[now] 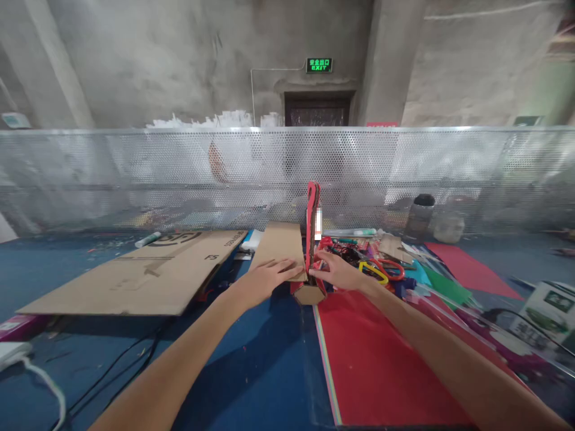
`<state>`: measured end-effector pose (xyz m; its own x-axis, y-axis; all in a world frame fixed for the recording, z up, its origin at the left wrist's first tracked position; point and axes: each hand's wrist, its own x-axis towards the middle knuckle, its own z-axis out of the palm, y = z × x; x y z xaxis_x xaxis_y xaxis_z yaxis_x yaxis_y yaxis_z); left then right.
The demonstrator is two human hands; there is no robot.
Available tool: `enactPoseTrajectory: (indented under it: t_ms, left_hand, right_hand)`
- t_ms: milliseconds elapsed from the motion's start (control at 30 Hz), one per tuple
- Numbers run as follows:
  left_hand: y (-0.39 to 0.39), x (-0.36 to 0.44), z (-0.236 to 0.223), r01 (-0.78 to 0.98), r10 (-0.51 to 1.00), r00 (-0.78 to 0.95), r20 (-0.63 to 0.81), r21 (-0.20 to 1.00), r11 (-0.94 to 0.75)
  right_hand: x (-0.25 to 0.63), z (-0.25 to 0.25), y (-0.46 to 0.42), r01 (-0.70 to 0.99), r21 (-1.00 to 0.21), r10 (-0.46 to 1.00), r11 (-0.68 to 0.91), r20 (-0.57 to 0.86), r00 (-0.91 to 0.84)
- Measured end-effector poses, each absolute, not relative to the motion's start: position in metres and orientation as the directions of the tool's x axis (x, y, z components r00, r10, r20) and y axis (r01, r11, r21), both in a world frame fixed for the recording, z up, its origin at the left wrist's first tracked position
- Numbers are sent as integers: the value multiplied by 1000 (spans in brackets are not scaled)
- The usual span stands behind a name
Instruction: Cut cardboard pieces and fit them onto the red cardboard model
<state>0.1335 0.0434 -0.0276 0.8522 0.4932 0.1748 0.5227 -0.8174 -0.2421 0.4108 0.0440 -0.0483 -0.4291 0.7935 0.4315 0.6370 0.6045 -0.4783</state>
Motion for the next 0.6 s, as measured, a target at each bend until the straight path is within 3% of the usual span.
enactPoseTrajectory:
  t_ms: [167, 300, 433, 600]
  left_hand:
    - [45, 131, -27, 508, 460, 860, 223, -281, -814]
    - [44, 122, -17, 515, 411, 850, 329, -354, -780]
    - [42, 112, 0, 498, 306, 848, 433, -452, -741]
    - [35, 114, 8, 498, 174, 829, 532, -560, -661]
  right_hand:
    - [407, -46, 42, 620, -488, 785, 615, 460, -416]
    - [406, -46, 45, 396, -722, 818, 567, 436, -376]
    - [407, -53, 47, 66, -960, 921, 271, 239, -307]
    - [394, -64, 38, -161, -987, 883, 20, 93, -461]
